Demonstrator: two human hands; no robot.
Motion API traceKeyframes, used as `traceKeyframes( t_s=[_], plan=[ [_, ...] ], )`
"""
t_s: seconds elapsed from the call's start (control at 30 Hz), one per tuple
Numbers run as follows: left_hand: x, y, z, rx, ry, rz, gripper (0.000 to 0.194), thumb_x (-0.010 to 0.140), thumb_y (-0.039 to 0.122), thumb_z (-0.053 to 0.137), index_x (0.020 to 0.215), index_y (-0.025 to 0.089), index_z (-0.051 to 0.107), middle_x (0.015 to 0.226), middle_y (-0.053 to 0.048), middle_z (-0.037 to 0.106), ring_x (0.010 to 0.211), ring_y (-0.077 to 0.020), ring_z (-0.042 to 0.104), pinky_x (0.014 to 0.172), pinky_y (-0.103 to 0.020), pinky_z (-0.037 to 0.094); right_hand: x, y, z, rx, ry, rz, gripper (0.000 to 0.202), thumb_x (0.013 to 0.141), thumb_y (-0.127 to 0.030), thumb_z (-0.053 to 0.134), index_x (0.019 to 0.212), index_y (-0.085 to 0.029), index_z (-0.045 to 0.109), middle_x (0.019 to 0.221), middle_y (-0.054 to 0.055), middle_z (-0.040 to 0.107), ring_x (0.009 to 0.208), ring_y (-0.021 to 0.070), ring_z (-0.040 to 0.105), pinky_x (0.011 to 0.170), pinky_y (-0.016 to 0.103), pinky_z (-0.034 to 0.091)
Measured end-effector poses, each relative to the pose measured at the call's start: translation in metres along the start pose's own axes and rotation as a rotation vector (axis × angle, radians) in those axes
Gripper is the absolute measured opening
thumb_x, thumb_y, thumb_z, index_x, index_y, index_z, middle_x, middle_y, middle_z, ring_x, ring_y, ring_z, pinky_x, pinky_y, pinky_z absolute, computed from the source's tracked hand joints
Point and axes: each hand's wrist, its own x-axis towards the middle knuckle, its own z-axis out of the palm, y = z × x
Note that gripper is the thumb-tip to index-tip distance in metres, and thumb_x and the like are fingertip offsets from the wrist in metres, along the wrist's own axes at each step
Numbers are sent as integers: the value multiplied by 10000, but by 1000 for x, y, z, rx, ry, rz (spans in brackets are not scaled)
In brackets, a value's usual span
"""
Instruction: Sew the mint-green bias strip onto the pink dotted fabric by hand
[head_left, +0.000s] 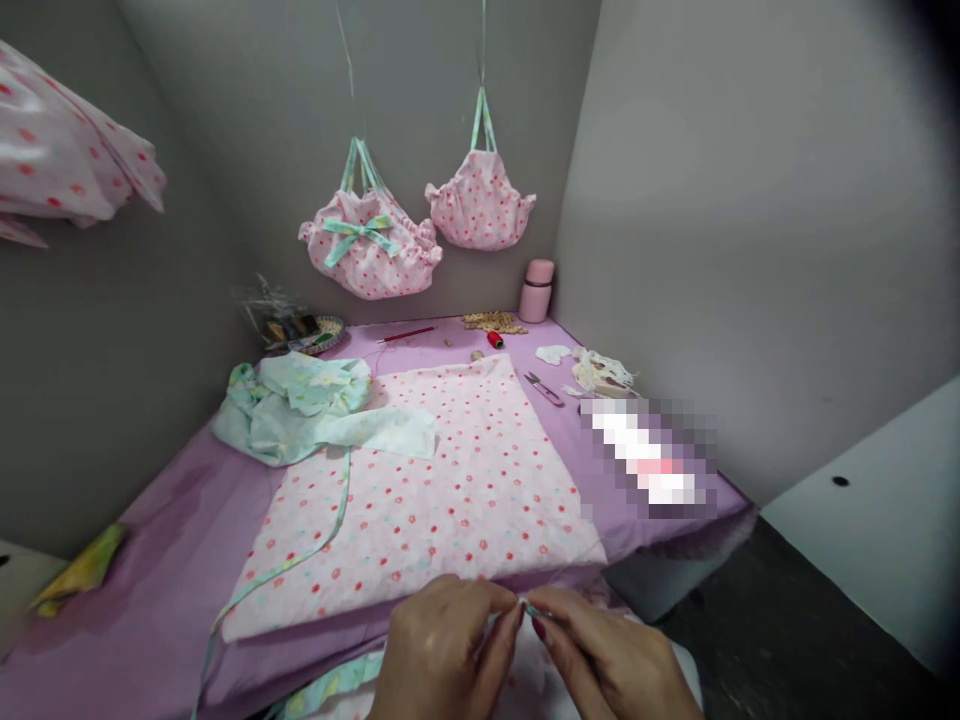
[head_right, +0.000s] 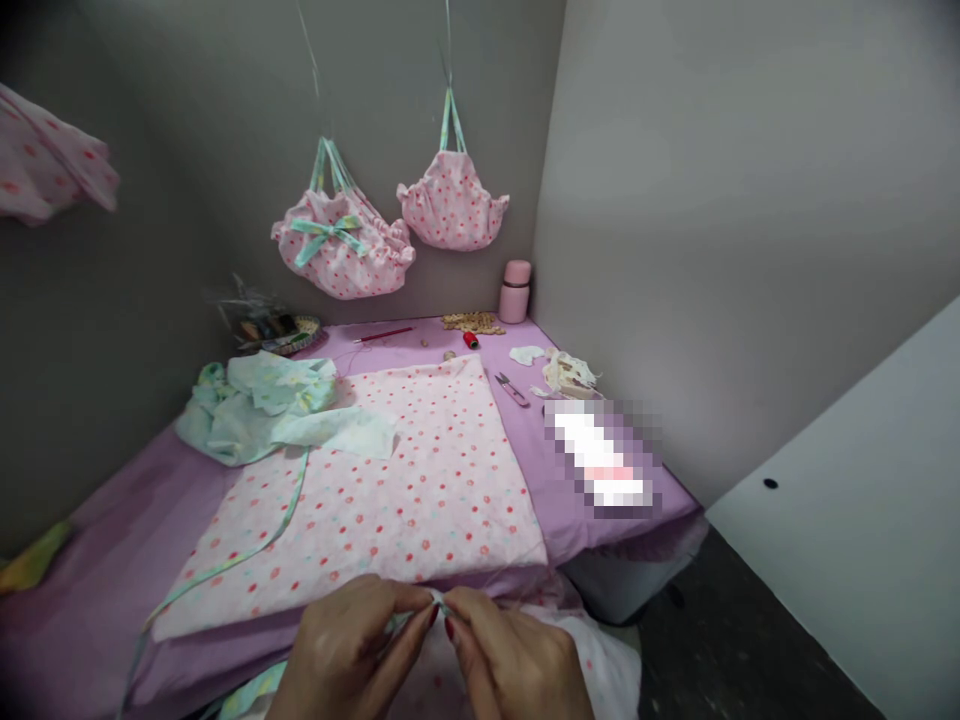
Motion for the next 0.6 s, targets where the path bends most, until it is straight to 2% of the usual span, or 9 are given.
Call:
traceKeyframes(
  t_s=[0.13,0.2,0.3,0.37,0.43,0.5,0.57,0.6],
  plan=[
    [0,2,0,26,68,60,189,806,133,496,681,168,634,515,-13,652,453,-140,613,445,-195,424,-5,4,10,115,55,71,255,917,-298,377,918,-226,621,735,41,724,613,169,680,580,215,523],
    [1,3,0,5,80,97,191,804,120,490,686,164,634,509,-10,650,440,-136,608,441,-195,413,-6,3,16,222,52,157,237,911,-338,386,881,-225,592,658,21,691,569,158,650,536,210,494],
    [1,4,0,-82,29,116,181,797,97,492,731,154,651,566,-22,686,487,-142,638,475,-193,437,-5,1,20,527,-29,364,255,892,-438,412,915,-217,537,449,-67,514,378,107,495,384,176,381],
    [0,3,0,-162,-14,87,167,790,86,511,758,155,659,619,-24,711,534,-142,658,505,-186,454,-4,1,16,695,-79,452,346,880,-496,409,1021,-201,525,423,-96,435,326,85,396,334,161,308],
    [-1,1,-2,-227,-33,20,150,786,87,536,788,161,667,659,-21,724,569,-138,665,530,-180,464,-3,4,7,696,-32,469,388,891,-483,400,1111,-191,530,484,-70,491,333,81,400,340,168,332],
    [-1,0,-5,-259,-39,-63,141,791,97,552,811,167,672,676,-18,725,587,-136,663,551,-183,470,-1,9,-4,553,95,420,323,900,-407,425,1108,-209,572,622,-16,588,401,95,489,405,188,425],
    [0,-1,-7,-272,-47,-95,137,792,100,560,826,165,677,673,-19,720,591,-133,656,554,-183,466,2,14,-13,395,183,320,246,887,-336,470,1047,-238,629,838,41,647,635,141,625,598,225,521],
    [0,-1,-8,-278,-56,-84,140,790,93,561,823,161,678,665,-19,716,586,-131,651,551,-180,461,3,15,-15,338,187,268,231,879,-317,487,1032,-249,646,955,61,648,811,172,643,724,253,525]
  ],
)
